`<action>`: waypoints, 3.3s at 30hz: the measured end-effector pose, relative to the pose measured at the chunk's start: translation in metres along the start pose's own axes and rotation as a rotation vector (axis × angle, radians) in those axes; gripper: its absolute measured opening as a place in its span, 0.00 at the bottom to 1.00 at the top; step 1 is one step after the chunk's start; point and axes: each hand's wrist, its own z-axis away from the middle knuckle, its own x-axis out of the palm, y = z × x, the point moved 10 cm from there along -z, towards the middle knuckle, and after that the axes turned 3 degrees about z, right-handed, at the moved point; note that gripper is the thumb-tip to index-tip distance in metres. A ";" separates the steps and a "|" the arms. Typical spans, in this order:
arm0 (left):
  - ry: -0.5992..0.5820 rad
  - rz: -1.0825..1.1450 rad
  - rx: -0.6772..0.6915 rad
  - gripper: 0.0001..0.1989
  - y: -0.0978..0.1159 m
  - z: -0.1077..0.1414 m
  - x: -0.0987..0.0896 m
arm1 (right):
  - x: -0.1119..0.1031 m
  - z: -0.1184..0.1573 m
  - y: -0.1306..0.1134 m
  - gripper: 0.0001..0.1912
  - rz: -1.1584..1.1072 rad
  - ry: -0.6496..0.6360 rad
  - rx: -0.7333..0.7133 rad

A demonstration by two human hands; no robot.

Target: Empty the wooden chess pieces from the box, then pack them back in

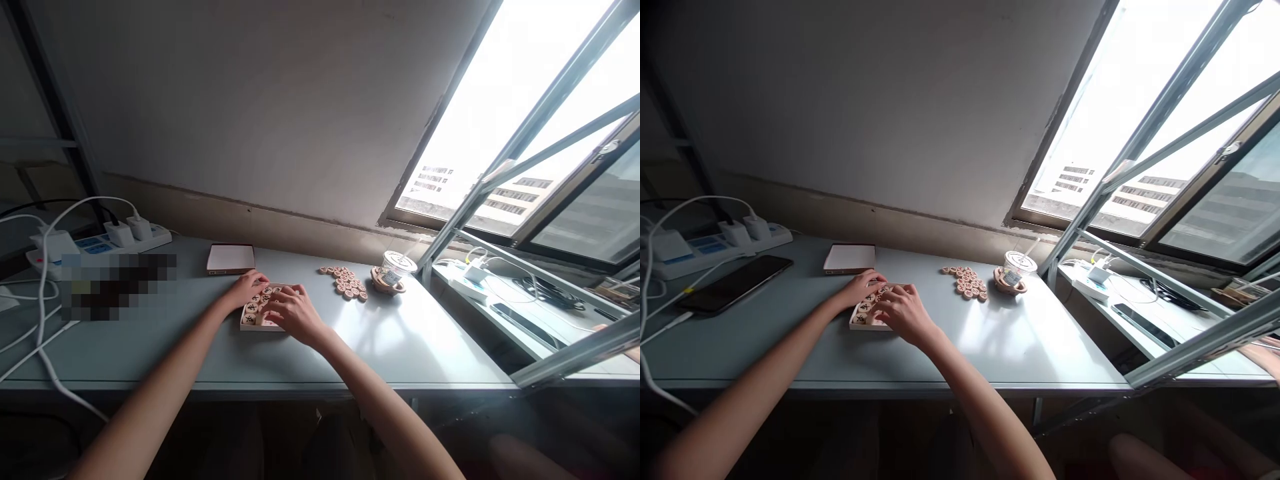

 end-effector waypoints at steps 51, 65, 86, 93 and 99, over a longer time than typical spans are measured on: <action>-0.025 -0.047 0.021 0.19 -0.006 -0.004 0.004 | 0.015 0.011 0.009 0.07 -0.281 -0.038 0.044; -0.022 -0.025 0.039 0.19 -0.006 -0.004 0.004 | 0.040 0.054 0.197 0.23 0.234 -0.044 0.736; -0.306 -0.002 0.009 0.33 0.024 0.013 0.021 | 0.010 0.040 0.049 0.12 -0.340 -0.060 0.347; -0.317 0.007 -0.006 0.34 0.021 0.013 0.023 | 0.004 0.043 0.042 0.11 -0.175 -0.005 0.324; -0.255 -0.135 -0.003 0.34 0.025 0.013 0.017 | 0.002 0.070 0.116 0.19 0.197 0.025 0.580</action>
